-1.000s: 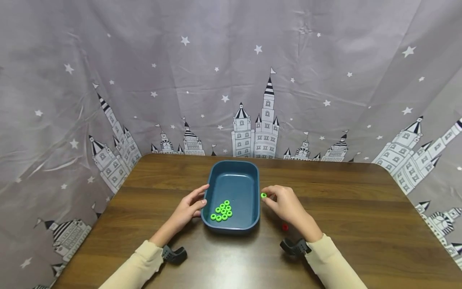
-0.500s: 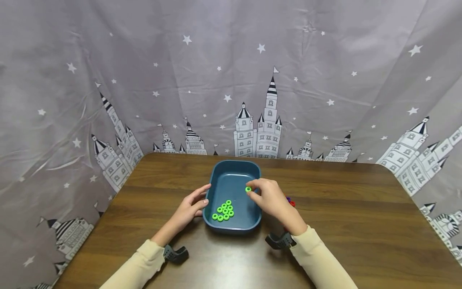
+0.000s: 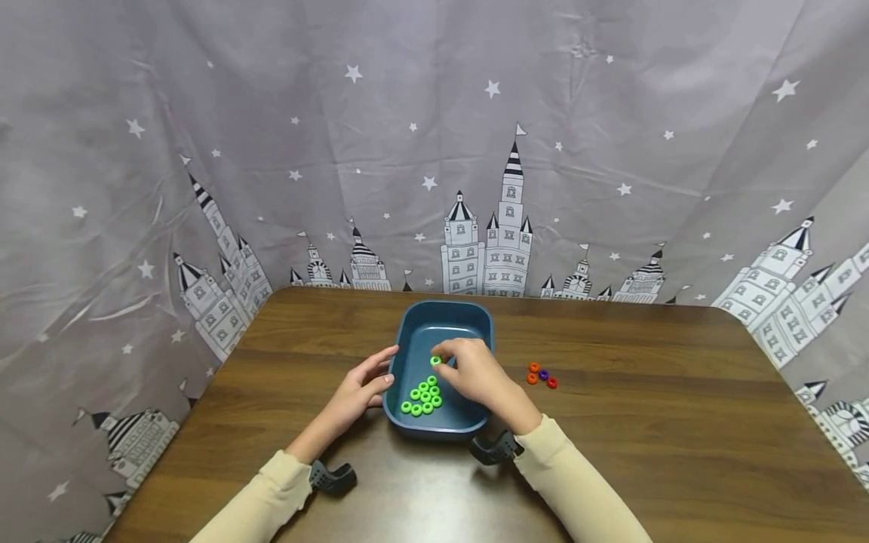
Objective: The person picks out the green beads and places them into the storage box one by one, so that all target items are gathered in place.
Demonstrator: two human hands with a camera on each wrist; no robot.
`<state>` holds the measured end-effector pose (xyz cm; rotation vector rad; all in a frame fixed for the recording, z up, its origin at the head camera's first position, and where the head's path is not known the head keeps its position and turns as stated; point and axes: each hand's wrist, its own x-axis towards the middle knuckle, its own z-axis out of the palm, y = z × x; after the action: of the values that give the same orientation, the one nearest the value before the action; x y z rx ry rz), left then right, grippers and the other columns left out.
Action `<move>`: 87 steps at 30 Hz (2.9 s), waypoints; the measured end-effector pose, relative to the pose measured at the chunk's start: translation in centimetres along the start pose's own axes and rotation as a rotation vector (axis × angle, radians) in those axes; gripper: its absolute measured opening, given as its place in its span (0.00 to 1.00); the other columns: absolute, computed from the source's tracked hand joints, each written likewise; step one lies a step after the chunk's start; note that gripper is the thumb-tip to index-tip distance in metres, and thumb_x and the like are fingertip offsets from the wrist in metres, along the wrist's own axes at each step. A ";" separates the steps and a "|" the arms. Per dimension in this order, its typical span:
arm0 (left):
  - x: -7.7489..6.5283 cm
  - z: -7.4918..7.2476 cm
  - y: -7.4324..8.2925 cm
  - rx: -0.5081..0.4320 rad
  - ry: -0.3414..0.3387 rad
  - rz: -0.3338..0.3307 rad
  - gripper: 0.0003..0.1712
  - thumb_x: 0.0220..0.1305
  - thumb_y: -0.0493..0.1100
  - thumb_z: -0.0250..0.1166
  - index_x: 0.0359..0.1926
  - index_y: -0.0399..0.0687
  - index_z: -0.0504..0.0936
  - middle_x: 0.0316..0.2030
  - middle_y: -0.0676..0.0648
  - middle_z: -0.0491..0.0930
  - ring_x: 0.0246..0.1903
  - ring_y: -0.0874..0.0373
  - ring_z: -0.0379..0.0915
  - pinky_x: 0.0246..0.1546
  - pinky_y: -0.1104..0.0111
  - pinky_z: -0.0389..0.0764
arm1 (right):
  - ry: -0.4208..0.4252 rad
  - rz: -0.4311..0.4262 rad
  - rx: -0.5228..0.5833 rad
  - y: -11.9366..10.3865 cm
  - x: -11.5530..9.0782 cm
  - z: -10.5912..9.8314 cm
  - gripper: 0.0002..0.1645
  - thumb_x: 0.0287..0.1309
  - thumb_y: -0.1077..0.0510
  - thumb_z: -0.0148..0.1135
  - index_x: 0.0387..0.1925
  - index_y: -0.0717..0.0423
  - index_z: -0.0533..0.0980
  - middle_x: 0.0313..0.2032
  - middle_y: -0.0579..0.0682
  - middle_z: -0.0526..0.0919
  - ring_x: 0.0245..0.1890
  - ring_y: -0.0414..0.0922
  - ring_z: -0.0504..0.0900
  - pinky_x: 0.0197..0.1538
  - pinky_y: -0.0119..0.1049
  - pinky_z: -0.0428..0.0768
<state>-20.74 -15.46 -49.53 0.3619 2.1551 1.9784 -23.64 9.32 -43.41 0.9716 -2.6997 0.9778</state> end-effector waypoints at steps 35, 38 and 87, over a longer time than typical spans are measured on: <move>-0.1 0.1 0.0 -0.004 -0.001 -0.002 0.33 0.76 0.39 0.56 0.78 0.44 0.60 0.71 0.26 0.64 0.61 0.37 0.75 0.46 0.63 0.89 | -0.088 0.070 -0.073 0.1 0.3 2.0 0.10 0.58 0.64 0.69 0.42 0.63 0.86 0.37 0.54 0.91 0.38 0.47 0.88 0.42 0.45 0.88; -0.1 0.1 0.0 -0.005 0.000 0.002 0.33 0.76 0.39 0.56 0.78 0.43 0.60 0.71 0.25 0.64 0.61 0.37 0.74 0.47 0.62 0.89 | -0.105 0.080 -0.105 0.0 0.3 2.1 0.10 0.57 0.64 0.70 0.41 0.63 0.86 0.36 0.54 0.90 0.37 0.47 0.88 0.42 0.45 0.88; 0.0 0.1 -0.1 0.003 0.001 0.010 0.33 0.76 0.40 0.56 0.78 0.44 0.60 0.71 0.25 0.64 0.62 0.36 0.73 0.46 0.62 0.89 | -0.189 0.172 -0.257 -0.1 0.3 2.4 0.08 0.54 0.62 0.70 0.38 0.55 0.87 0.30 0.47 0.88 0.29 0.42 0.80 0.32 0.42 0.82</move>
<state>-20.72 -15.41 -49.62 0.3731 2.1612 1.9821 -23.59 7.67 -45.15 0.8310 -3.0107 0.5635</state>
